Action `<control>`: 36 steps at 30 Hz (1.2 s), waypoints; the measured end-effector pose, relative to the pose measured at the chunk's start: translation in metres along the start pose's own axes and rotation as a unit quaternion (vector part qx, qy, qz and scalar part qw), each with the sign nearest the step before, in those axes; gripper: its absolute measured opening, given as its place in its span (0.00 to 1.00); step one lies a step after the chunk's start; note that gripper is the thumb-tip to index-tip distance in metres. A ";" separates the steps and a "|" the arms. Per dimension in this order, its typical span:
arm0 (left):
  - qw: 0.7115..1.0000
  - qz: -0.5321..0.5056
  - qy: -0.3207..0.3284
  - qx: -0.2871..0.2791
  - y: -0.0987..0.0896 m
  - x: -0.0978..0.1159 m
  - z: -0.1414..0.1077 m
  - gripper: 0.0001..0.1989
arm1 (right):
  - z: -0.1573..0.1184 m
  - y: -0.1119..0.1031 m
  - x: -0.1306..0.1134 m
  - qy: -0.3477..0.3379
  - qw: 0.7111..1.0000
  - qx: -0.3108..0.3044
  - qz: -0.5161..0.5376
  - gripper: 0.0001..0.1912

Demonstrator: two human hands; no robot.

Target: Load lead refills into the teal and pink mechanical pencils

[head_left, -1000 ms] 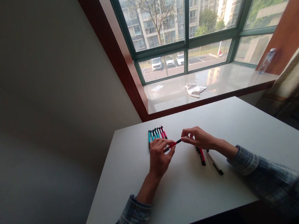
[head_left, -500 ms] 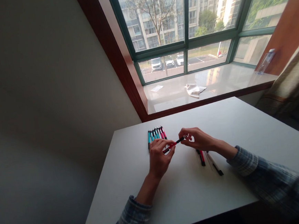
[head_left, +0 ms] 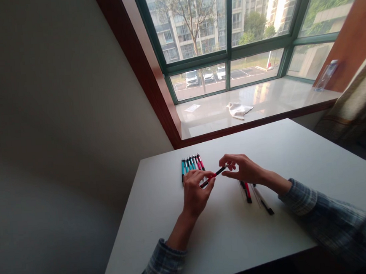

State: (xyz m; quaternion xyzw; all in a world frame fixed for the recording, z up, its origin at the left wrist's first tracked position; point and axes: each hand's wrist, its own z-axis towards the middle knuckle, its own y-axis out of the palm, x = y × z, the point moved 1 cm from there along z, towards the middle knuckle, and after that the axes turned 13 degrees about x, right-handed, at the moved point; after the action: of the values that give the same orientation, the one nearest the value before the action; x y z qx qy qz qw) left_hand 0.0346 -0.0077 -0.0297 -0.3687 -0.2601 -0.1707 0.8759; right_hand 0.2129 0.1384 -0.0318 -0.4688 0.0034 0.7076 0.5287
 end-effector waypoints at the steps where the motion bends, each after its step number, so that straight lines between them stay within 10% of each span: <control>1: 1.000 -0.003 -0.003 0.000 0.000 0.000 0.000 0.05 | 0.000 0.000 0.000 -0.009 1.000 0.005 -0.004 0.14; 36: 0.999 0.002 0.046 -0.019 0.001 0.004 -0.001 0.05 | 0.000 0.002 0.001 0.037 0.996 -0.055 -0.058 0.26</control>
State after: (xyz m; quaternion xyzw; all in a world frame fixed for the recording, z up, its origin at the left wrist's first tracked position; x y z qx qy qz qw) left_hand 0.0386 -0.0083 -0.0288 -0.3773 -0.2154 -0.1911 0.8802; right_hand 0.2110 0.1385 -0.0337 -0.5223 -0.0435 0.6571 0.5417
